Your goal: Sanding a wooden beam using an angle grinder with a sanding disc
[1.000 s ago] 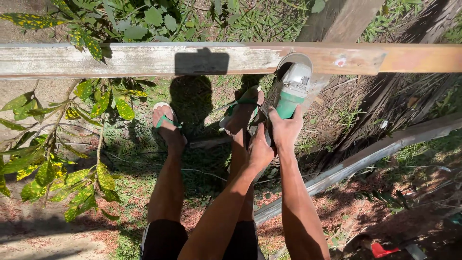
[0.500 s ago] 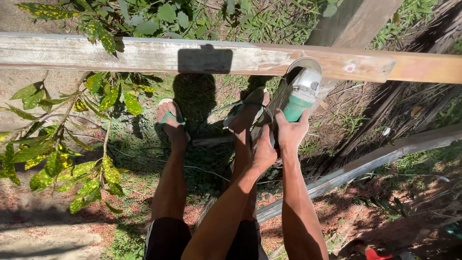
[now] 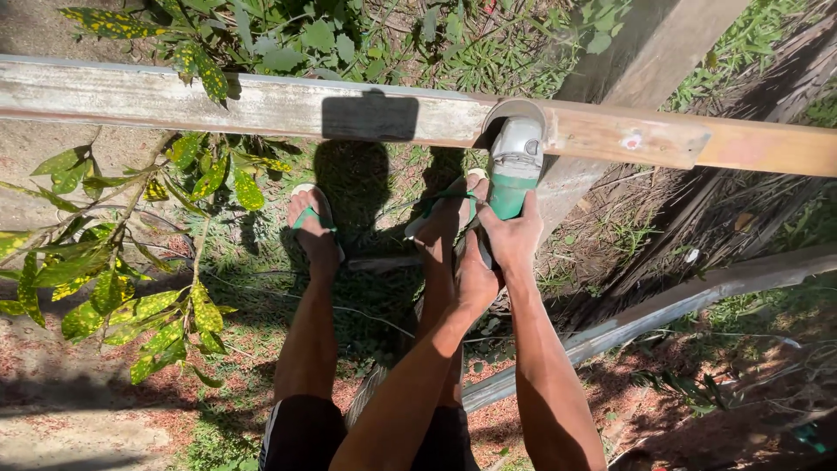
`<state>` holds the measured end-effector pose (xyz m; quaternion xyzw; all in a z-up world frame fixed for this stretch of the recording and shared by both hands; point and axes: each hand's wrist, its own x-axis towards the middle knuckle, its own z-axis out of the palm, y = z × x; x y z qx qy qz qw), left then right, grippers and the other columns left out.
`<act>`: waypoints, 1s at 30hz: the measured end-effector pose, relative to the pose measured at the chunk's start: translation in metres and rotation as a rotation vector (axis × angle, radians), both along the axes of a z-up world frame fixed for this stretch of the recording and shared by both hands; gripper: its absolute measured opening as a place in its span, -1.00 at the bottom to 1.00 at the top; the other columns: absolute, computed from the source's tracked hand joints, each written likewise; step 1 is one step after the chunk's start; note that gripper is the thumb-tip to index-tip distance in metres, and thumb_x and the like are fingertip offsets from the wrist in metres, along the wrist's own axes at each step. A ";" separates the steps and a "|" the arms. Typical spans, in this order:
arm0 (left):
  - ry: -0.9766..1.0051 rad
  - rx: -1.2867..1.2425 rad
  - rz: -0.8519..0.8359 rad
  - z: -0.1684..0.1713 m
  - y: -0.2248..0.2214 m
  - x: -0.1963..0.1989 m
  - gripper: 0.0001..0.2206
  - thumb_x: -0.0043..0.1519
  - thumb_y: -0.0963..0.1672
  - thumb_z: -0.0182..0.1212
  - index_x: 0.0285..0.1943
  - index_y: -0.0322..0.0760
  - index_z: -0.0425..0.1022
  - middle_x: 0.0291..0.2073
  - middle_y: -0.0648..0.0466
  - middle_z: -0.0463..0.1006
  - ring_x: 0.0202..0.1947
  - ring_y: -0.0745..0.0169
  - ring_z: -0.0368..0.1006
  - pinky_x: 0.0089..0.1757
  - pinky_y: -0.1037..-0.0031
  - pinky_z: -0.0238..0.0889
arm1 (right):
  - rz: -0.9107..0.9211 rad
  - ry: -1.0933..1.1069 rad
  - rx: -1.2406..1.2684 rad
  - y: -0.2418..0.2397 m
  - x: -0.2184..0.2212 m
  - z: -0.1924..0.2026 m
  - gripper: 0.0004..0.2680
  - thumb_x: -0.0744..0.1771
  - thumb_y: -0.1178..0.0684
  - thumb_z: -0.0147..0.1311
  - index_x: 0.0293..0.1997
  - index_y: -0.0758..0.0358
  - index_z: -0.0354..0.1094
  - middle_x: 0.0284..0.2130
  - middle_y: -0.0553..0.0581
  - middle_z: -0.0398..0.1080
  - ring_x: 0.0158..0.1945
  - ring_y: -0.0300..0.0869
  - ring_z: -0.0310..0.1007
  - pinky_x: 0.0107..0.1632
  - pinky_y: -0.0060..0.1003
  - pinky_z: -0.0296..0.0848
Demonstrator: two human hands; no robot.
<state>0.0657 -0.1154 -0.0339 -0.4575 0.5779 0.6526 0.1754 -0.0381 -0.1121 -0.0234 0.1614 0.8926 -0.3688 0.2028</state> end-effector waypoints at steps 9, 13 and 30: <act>0.029 -0.048 0.036 -0.015 -0.015 0.015 -0.36 -0.01 -0.13 0.41 0.29 -0.25 0.27 -0.04 -0.17 0.58 0.01 -0.16 0.54 0.04 0.07 0.35 | -0.037 -0.012 -0.045 -0.035 -0.004 0.014 -0.67 0.17 0.11 0.35 -0.03 0.25 0.37 -0.37 0.18 0.46 -0.30 -0.17 0.43 -0.18 -0.15 0.49; 0.047 -0.030 0.247 0.024 -0.041 0.000 -0.45 -0.01 -0.22 0.41 0.18 -0.22 0.29 -0.14 -0.15 0.57 -0.08 -0.05 0.54 0.02 0.14 0.36 | 0.149 -0.045 -0.007 -0.043 0.005 0.006 -0.68 0.13 0.03 0.39 -0.13 0.18 0.39 -0.38 0.30 0.46 -0.24 -0.04 0.50 -0.11 0.00 0.44; 0.084 0.092 -0.497 0.037 -0.235 0.003 -0.51 -0.03 -0.09 0.24 0.10 -0.33 0.33 -0.03 -0.33 0.50 0.00 -0.37 0.49 -0.07 -0.02 0.41 | -0.037 -0.005 -0.090 -0.092 0.030 0.013 -0.52 0.17 0.13 0.36 0.19 0.33 0.28 -0.22 0.23 0.47 -0.19 -0.21 0.41 -0.07 -0.12 0.46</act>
